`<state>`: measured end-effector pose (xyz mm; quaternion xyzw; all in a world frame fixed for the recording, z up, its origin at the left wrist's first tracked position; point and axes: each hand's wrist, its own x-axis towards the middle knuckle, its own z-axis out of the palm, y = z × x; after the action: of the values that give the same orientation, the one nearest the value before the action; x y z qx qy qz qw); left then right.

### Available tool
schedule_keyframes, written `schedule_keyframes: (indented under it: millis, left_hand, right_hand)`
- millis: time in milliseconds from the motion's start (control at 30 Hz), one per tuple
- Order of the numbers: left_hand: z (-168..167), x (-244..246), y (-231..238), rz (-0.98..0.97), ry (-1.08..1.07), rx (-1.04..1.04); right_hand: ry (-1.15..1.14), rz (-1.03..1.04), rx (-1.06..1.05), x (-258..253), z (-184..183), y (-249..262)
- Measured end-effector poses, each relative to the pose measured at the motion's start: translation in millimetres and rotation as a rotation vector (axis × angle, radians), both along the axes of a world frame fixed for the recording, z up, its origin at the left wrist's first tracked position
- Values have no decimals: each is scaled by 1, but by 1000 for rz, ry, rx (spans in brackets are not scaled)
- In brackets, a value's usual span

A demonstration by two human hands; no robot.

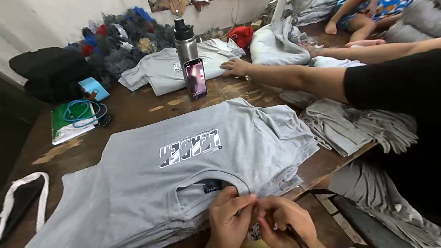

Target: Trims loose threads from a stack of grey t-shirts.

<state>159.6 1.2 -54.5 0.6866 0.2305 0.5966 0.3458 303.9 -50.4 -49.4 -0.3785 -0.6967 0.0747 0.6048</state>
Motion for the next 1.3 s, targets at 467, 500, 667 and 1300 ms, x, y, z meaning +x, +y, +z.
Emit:
schedule_keyframes:
  millis: [467,500,667,1300]
  left_hand:
    - [-6,-15,-3,-206,-119,-105]
    - [-6,-15,-3,-208,-112,-100]
    - [-6,-16,-3,-197,-81,-90]
    - [-6,-19,-10,-194,-77,-92]
  right_hand:
    - [-565,-253,-123,40,-15,16]
    - [-556,-254,-124,38,-14,17]
    - [-521,-225,-144,35,-15,18]
    - [-498,-329,-175,25,-19,6]
